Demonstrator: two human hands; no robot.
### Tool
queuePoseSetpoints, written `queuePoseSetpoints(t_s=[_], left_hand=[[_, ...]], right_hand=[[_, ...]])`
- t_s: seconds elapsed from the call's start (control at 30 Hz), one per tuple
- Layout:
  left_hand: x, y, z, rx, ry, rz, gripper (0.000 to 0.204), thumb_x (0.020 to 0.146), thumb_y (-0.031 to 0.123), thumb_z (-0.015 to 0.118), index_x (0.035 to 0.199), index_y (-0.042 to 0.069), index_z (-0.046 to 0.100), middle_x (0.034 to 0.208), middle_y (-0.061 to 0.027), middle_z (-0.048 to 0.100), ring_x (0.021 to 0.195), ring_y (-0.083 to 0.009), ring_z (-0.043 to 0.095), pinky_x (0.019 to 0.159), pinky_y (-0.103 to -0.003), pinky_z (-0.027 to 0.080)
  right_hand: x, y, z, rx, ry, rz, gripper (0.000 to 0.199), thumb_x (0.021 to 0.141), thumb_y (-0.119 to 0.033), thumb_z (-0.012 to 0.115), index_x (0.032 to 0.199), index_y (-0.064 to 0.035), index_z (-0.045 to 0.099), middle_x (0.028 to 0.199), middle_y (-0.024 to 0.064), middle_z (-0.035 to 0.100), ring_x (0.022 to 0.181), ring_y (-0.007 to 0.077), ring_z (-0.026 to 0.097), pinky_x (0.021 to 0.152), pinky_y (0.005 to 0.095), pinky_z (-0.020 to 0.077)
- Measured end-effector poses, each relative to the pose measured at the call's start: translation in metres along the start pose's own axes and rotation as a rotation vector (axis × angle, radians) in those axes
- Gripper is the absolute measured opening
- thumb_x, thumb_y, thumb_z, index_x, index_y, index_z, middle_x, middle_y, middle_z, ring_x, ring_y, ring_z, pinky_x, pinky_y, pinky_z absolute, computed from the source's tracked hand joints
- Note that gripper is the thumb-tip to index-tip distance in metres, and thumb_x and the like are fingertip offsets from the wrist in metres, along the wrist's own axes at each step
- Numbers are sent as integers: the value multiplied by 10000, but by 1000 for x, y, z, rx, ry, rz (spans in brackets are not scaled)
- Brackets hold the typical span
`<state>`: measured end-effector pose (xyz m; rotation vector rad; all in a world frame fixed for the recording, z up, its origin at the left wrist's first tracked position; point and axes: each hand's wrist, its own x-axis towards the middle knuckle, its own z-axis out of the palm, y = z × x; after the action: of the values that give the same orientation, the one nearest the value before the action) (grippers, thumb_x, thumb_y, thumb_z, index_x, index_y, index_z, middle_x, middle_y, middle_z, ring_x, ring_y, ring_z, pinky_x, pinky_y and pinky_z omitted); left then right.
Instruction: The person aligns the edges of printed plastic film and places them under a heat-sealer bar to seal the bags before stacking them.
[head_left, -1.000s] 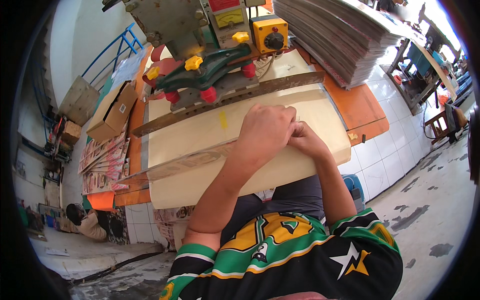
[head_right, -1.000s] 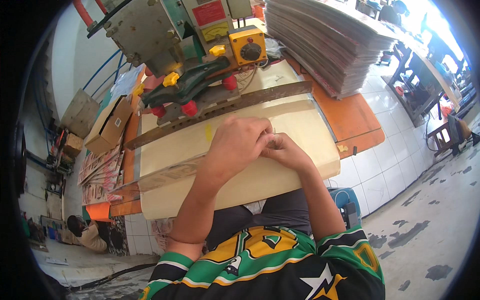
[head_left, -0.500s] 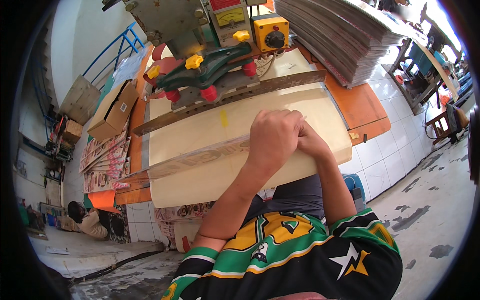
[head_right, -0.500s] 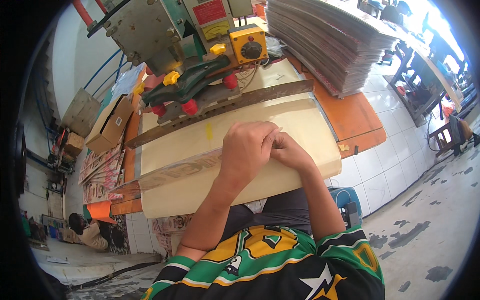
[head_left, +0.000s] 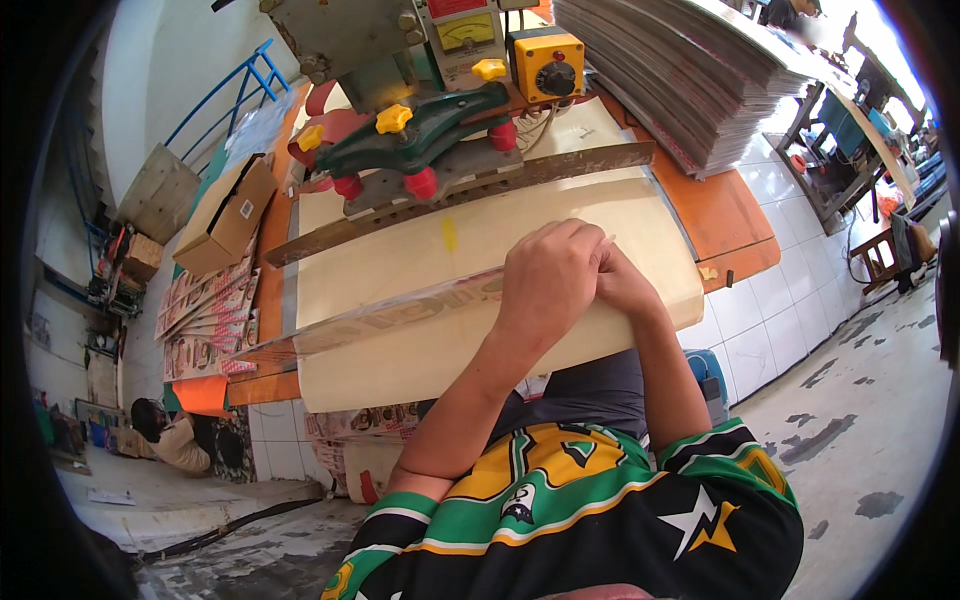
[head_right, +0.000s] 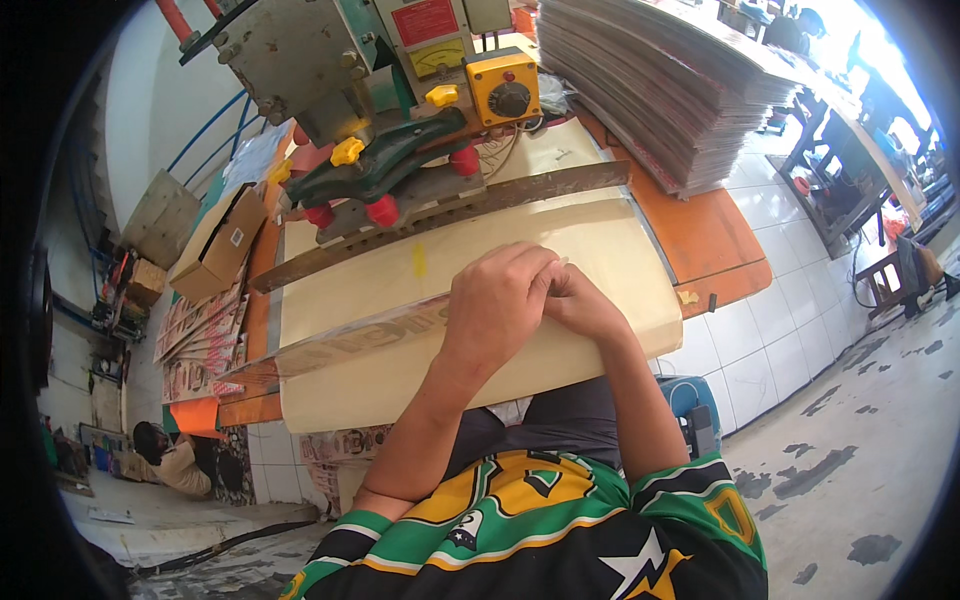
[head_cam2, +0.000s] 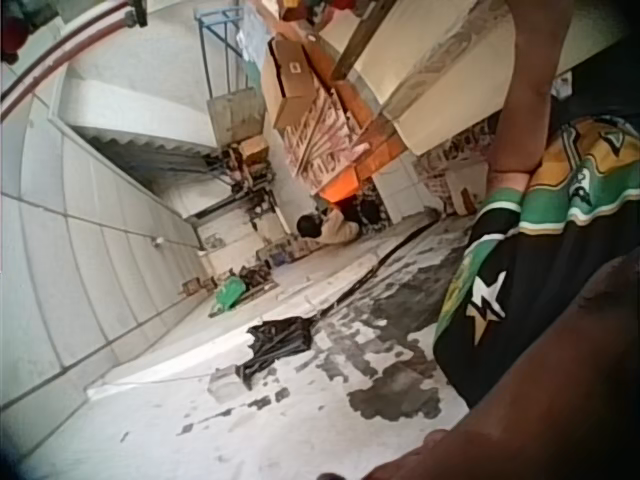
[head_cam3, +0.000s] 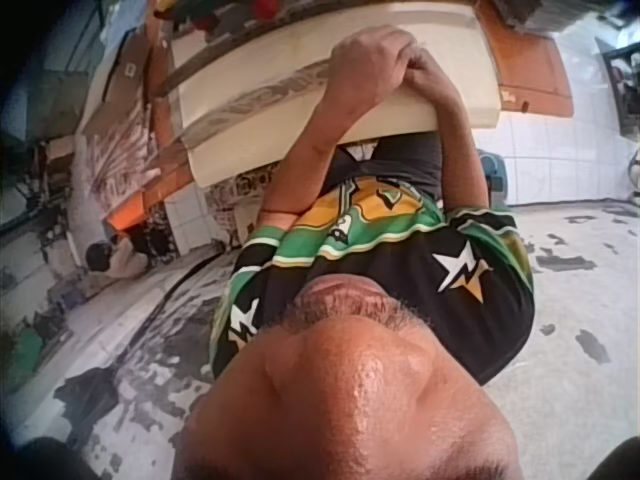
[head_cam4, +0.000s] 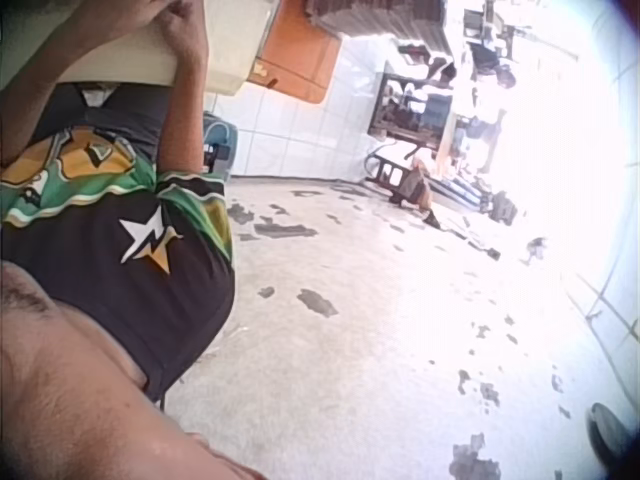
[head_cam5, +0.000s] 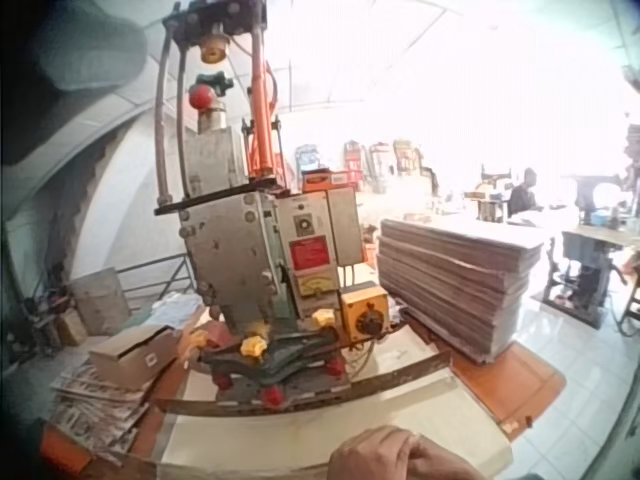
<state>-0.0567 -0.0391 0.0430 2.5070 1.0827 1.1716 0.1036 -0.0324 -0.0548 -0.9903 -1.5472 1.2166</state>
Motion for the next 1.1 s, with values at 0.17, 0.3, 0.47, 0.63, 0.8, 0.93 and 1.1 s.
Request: queuePoseSetpoints(t_s=[0.17, 0.3, 0.47, 0.63, 0.8, 0.93, 1.1], left_hand=[[-1, 3, 4, 7, 58, 5, 44, 810, 75, 657, 846, 91, 676, 812, -71, 696, 802, -284, 689, 683, -413, 546], [1, -1, 9, 20, 128, -3, 88, 870, 125, 667, 938, 118, 722, 809, -76, 705, 762, -302, 687, 640, -424, 529], [1, 1, 14, 60, 205, 11, 47, 833, 93, 700, 879, 103, 698, 786, -67, 699, 727, -270, 686, 638, -386, 529], [-1, 1, 16, 37, 259, 22, 54, 852, 103, 690, 901, 109, 713, 795, -74, 709, 711, -293, 683, 609, -402, 507], [0, -4, 15, -250, 348, -45, 103, 969, 106, 634, 910, 45, 692, 831, -82, 730, 752, -226, 720, 669, -345, 552], [10, -3, -3, -839, 408, -269, 261, 1076, 134, 524, 931, -41, 652, 893, -92, 718, 881, -168, 719, 809, -308, 585], [1, -8, -18, -1242, 357, -332, 288, 1089, 206, 506, 963, -22, 627, 902, -106, 707, 873, -253, 744, 840, -387, 613]], right_hand=[[0, -1, -2, -33, -24, -27, 150, 908, -22, 650, 1048, 17, 686, 996, 43, 721, 976, 115, 633, 887, 317, 514], [0, -9, 4, 36, -11, -11, 148, 924, 1, 615, 1051, 20, 690, 1009, 49, 728, 977, 114, 635, 890, 321, 518], [1, -4, -1, 72, -78, 2, 135, 935, 4, 606, 1033, 16, 697, 985, 29, 729, 933, 90, 635, 857, 295, 523], [1, -5, 0, 112, -81, -5, 101, 935, -10, 624, 988, 6, 708, 912, -4, 716, 855, 67, 613, 808, 278, 520], [-1, -3, -1, 97, -85, 29, 131, 960, -81, 660, 1036, 6, 723, 898, -10, 718, 839, 53, 602, 784, 272, 516], [3, -16, 4, 62, -78, 113, 212, 972, -143, 694, 1119, 6, 726, 932, -15, 729, 841, 31, 598, 765, 257, 517], [1, -27, 7, 61, -57, 98, 228, 976, -153, 698, 1141, 2, 725, 930, -21, 731, 830, 28, 596, 759, 251, 516]])
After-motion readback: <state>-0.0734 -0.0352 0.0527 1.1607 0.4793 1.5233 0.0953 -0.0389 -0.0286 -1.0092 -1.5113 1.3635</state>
